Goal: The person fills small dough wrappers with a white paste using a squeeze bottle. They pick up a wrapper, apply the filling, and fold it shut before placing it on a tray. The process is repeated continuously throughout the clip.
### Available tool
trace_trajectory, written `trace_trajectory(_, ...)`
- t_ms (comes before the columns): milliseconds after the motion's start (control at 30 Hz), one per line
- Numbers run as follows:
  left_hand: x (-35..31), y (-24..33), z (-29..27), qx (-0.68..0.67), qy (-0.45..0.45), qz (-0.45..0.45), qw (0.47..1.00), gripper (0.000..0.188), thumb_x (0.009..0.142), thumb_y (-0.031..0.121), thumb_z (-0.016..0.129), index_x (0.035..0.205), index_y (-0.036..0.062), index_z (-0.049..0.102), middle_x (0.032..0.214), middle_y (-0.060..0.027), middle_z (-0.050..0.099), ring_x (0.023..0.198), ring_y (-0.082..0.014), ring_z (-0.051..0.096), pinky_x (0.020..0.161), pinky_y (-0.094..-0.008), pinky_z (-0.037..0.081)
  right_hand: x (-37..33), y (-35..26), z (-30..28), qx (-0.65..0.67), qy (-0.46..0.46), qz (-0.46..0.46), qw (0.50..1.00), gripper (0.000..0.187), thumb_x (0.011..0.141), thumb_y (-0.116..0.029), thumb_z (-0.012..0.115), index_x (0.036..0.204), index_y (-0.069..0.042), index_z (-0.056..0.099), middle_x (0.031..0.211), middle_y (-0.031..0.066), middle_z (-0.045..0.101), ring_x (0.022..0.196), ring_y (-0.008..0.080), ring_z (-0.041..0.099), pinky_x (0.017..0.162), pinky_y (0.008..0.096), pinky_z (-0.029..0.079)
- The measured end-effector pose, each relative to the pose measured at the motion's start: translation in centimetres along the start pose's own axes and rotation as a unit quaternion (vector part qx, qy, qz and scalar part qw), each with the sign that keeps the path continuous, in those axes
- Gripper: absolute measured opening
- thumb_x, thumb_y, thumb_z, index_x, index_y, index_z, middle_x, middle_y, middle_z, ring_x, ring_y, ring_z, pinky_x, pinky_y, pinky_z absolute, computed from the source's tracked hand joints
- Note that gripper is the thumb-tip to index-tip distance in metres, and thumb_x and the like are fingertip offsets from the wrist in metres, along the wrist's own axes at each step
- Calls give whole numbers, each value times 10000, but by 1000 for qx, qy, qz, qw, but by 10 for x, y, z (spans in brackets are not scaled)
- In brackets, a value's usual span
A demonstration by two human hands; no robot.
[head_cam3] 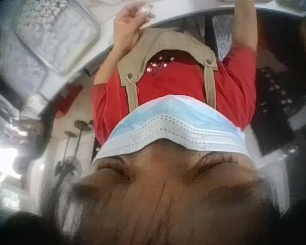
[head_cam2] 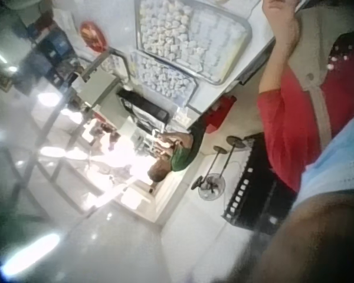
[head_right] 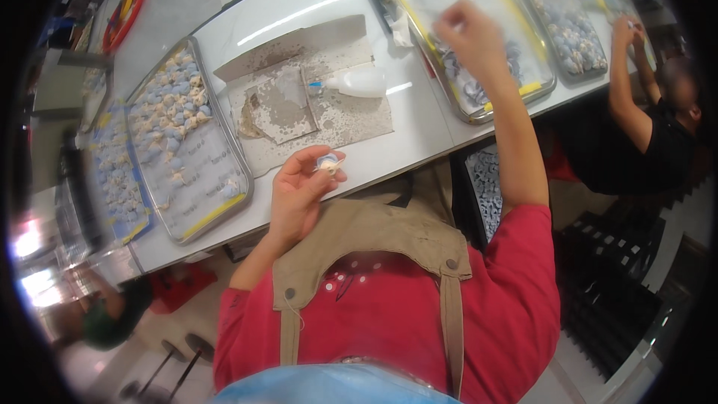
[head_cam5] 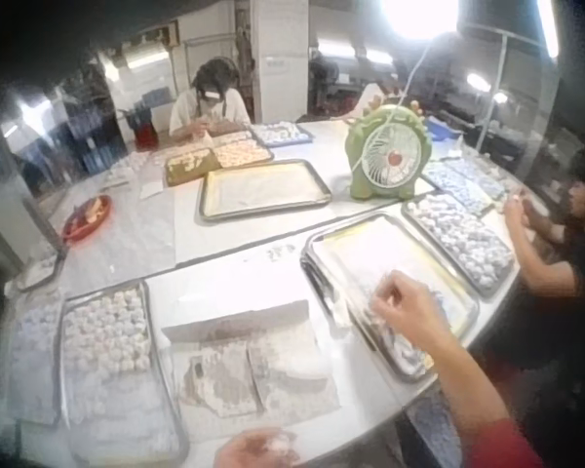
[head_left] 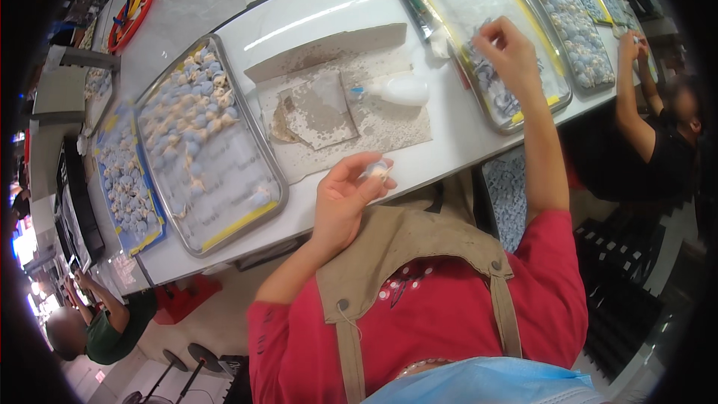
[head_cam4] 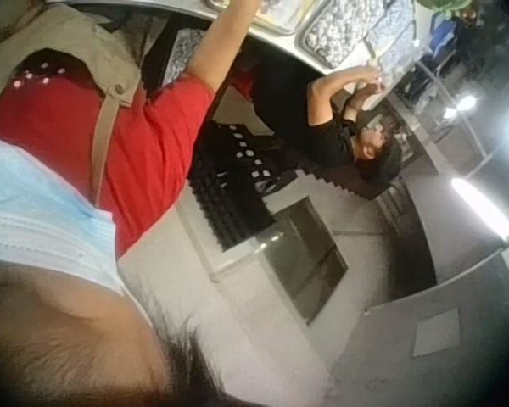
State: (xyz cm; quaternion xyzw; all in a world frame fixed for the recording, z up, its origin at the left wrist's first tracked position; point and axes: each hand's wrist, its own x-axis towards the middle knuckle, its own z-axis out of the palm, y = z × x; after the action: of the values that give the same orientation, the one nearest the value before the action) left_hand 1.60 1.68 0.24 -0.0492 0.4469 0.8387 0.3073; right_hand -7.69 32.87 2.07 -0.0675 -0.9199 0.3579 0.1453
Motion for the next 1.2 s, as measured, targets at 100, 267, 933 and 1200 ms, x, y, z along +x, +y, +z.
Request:
trace_trajectory(100, 2, -2, -1, 0, -2, -1, 1000, 315, 860, 41, 564, 1166, 6, 499, 1104, -131, 564, 909, -175, 589, 764, -233, 497, -42, -44, 7, 180, -66, -19, 981, 238, 753, -28, 646, 989, -53, 620, 807, 36, 571, 684, 122, 520, 655, 240, 442)
trace_trajectory(267, 2, -1, -3, -60, 12, -17, 998, 352, 910, 178, 531, 1206, -6, 475, 1105, -123, 565, 977, -196, 582, 856, -289, 457, -104, -89, 34, 236, -143, -108, 955, 365, 635, -45, 763, 968, -40, 612, 805, 67, 573, 693, 152, 548, 663, 266, 451)
trace_trajectory(933, 0, -5, -7, -77, 33, -6, 996, 322, 913, 109, 505, 1206, -20, 471, 1099, -104, 572, 982, -171, 573, 845, -292, 476, -145, -99, 71, 173, -61, -178, 967, 298, 648, -43, 745, 917, -85, 623, 823, 55, 568, 679, 189, 581, 545, 279, 472)
trace_trajectory(1200, -1, -2, -2, -32, 13, -14, 999, 349, 908, 127, 514, 1222, -16, 463, 1117, -97, 566, 1017, -165, 558, 889, -283, 452, -122, -107, 54, 159, -180, -118, 964, 308, 716, -29, 686, 1011, -77, 611, 908, 89, 543, 722, 211, 588, 623, 291, 486)
